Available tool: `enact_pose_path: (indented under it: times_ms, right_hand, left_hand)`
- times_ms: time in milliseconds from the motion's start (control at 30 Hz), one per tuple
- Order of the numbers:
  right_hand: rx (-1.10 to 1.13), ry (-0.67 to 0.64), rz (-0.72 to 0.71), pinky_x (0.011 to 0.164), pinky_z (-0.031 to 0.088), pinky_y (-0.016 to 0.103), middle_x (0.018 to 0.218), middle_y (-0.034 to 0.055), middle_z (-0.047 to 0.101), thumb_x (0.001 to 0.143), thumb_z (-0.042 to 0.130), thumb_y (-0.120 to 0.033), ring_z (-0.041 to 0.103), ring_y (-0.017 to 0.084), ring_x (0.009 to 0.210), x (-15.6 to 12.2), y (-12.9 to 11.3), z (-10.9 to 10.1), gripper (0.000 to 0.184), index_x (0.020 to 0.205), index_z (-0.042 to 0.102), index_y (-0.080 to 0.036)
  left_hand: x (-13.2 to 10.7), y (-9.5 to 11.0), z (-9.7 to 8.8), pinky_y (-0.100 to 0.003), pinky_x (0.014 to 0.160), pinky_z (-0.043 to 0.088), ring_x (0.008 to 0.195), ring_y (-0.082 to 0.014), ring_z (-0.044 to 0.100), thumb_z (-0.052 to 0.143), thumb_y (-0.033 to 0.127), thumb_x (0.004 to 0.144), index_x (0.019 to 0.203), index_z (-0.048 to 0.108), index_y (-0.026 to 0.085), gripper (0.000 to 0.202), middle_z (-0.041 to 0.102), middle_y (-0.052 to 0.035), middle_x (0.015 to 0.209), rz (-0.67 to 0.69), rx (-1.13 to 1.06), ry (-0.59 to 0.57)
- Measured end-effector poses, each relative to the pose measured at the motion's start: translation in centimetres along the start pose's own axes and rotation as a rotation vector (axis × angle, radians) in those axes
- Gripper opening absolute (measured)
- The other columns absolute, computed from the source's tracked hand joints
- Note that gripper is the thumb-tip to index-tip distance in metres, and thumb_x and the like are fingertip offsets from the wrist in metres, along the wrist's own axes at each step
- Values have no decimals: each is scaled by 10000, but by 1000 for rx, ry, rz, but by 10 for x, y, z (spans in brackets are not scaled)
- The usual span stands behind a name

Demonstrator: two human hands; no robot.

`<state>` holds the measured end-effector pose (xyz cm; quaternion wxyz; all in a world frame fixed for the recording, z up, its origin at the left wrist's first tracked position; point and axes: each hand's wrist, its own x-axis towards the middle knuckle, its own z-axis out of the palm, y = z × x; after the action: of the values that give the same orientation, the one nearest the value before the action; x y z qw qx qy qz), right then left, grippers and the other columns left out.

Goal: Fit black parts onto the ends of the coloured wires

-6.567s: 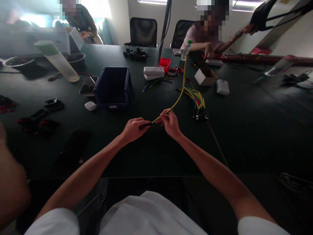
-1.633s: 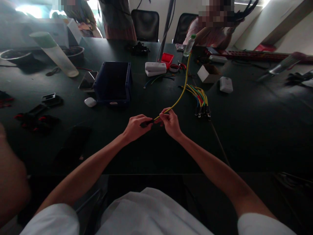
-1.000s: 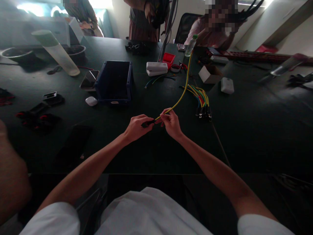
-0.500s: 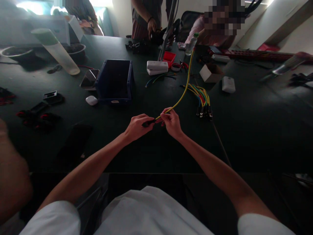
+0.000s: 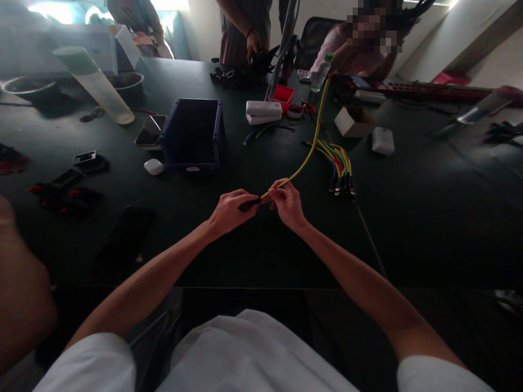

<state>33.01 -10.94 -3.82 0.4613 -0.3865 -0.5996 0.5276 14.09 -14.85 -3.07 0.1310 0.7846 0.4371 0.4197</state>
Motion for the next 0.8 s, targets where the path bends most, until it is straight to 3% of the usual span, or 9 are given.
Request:
enact_pose_path:
  times_ms: [800]
  right_hand:
    - [-5,-21,-20,471,462,205,713,-32,607,830,620,-567,679,142,628,0,2,-1,376,935,472,-238]
  left_hand:
    - [0,1,2,-218,590,524,633,-97,636,640,216,823,1006,718,161,207,704,-56,860,-7,23,16]
